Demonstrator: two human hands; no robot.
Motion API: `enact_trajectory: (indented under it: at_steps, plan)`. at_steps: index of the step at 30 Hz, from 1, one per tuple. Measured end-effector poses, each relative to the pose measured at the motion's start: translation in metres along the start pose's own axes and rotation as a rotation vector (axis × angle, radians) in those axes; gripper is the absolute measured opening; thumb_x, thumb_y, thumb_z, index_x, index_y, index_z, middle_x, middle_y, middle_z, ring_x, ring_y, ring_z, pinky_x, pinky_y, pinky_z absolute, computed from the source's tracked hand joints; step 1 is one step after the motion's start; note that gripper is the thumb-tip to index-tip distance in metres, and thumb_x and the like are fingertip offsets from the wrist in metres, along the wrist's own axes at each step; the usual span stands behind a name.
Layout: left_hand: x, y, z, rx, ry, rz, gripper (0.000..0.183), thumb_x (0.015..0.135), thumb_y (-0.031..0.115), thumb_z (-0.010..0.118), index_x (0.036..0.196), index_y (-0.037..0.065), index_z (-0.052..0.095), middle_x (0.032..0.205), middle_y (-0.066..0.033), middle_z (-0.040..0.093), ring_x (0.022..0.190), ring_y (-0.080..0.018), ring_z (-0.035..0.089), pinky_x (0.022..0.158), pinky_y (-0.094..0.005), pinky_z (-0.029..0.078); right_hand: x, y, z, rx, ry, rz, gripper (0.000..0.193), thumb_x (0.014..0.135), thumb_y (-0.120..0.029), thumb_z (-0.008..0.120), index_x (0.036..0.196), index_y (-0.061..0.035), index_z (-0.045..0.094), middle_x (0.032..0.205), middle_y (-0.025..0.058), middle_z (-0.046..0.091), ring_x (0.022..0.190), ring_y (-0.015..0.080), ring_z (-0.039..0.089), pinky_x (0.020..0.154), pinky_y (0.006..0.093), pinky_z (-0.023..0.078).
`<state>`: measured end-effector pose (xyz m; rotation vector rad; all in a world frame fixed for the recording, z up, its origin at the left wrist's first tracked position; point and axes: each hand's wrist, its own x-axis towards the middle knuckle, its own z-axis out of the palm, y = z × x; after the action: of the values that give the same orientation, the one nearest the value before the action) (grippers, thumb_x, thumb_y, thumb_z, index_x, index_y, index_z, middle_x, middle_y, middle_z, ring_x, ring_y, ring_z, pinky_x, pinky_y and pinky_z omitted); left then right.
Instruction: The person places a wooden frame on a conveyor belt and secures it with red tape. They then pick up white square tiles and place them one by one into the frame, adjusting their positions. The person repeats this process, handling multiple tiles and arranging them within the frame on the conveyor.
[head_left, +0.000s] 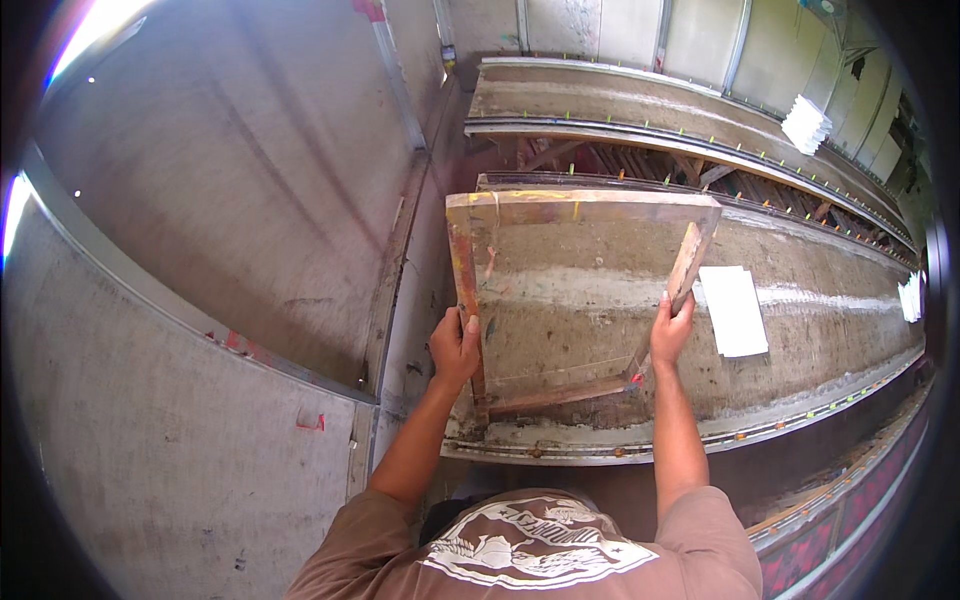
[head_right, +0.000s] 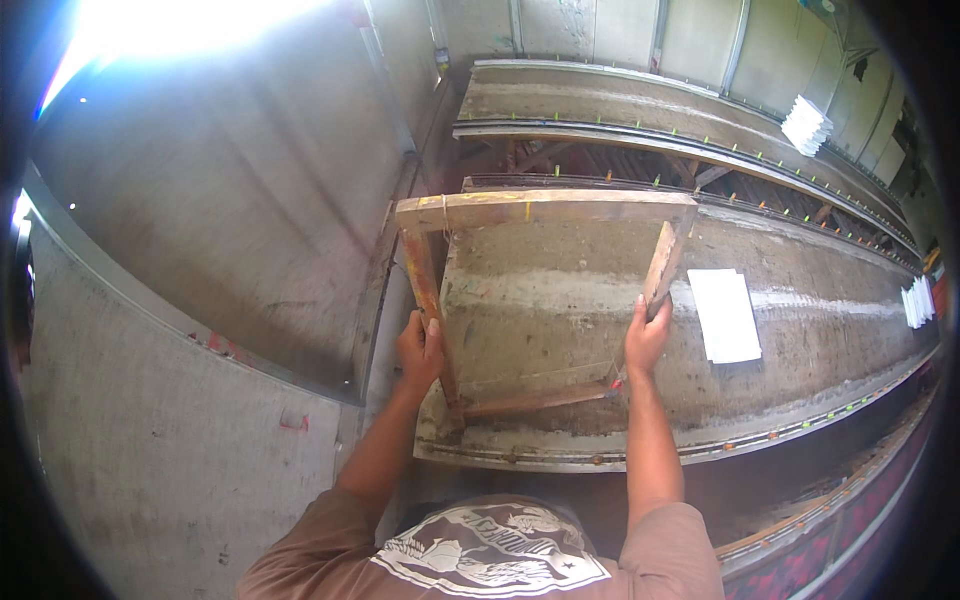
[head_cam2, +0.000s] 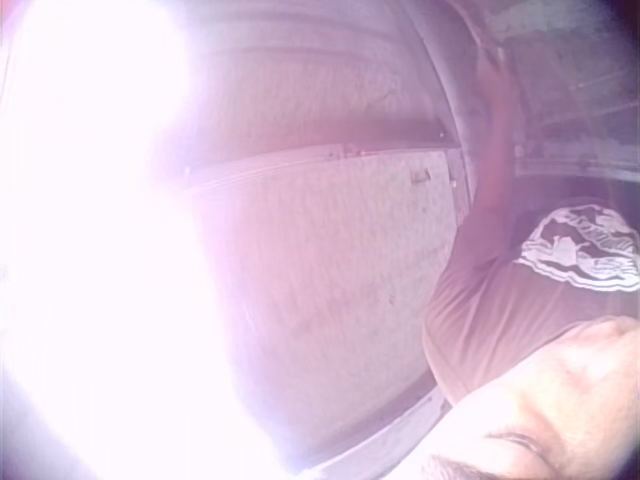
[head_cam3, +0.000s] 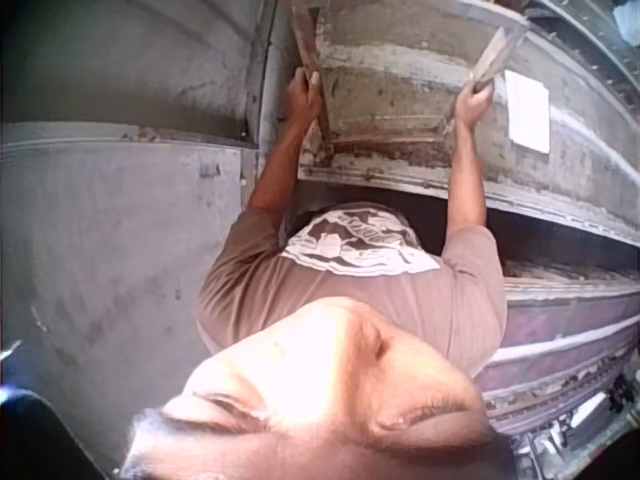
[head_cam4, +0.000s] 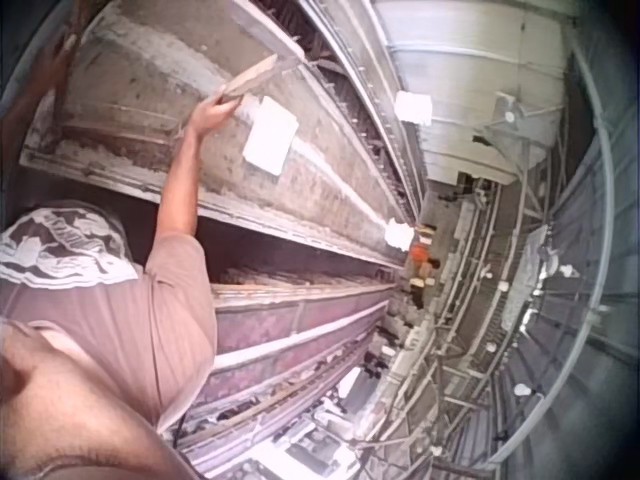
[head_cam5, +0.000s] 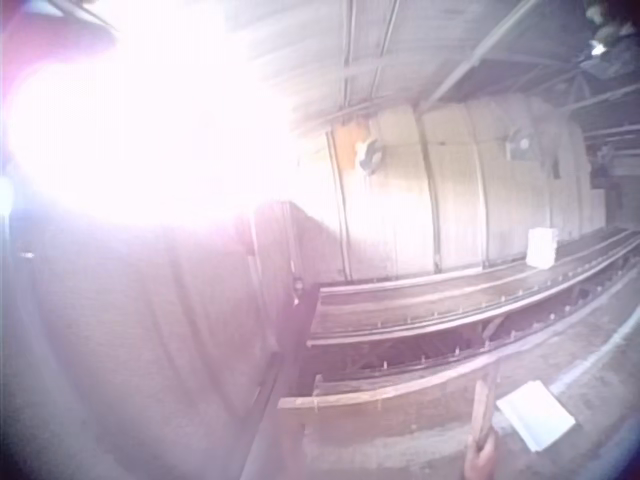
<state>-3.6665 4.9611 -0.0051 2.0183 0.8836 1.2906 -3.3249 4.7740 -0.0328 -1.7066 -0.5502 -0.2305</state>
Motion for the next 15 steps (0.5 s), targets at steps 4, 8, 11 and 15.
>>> enact_trajectory:
  at_steps: [4, 8, 11, 15]
  plan:
    - [-0.021, -0.013, -0.007, 0.032, 0.032, 0.053, 0.045, 0.104, 0.044, 0.053, 0.084, 0.004, 0.051, 0.070, -0.0149, 0.048, 0.061, -0.0334, 0.051, 0.057, -0.0412, 0.041, -0.015, -0.015, -0.001, -0.064, 0.118, -0.064, 0.053, 0.098, -0.028, 0.068, 0.138, 0.0040, 0.053, 0.136, 0.0269, 0.057, 0.125, 0.0411, 0.056, 0.102, 0.0477, 0.045]
    - [-0.026, 0.001, -0.009, 0.048, 0.054, 0.103, 0.046, 0.105, 0.044, 0.052, 0.084, 0.004, 0.051, 0.069, -0.0147, 0.047, 0.060, -0.0322, 0.050, 0.056, -0.0403, 0.040, -0.055, -0.061, 0.003, -0.056, 0.151, -0.173, 0.051, 0.095, -0.034, 0.072, 0.130, 0.0004, 0.058, 0.132, 0.0217, 0.055, 0.121, 0.0398, 0.054, 0.101, 0.0468, 0.044]
    - [-0.031, 0.005, -0.010, 0.045, 0.068, 0.111, 0.045, 0.105, 0.044, 0.052, 0.084, 0.004, 0.052, 0.070, -0.0149, 0.048, 0.061, -0.0339, 0.051, 0.057, -0.0409, 0.041, -0.097, -0.154, 0.017, -0.101, -0.011, -0.527, 0.047, 0.090, -0.034, 0.076, 0.121, -0.0013, 0.063, 0.118, 0.0167, 0.060, 0.112, 0.0351, 0.057, 0.097, 0.0445, 0.045]
    - [-0.036, 0.005, -0.011, 0.061, 0.093, 0.153, 0.044, 0.104, 0.044, 0.053, 0.087, 0.004, 0.055, 0.073, -0.0169, 0.052, 0.066, -0.0386, 0.055, 0.060, -0.0439, 0.043, -0.122, -0.229, 0.060, 0.291, -0.177, -0.389, 0.039, 0.085, -0.023, 0.082, 0.115, -0.0027, 0.067, 0.107, 0.0096, 0.064, 0.099, 0.0249, 0.059, 0.081, 0.0363, 0.049]
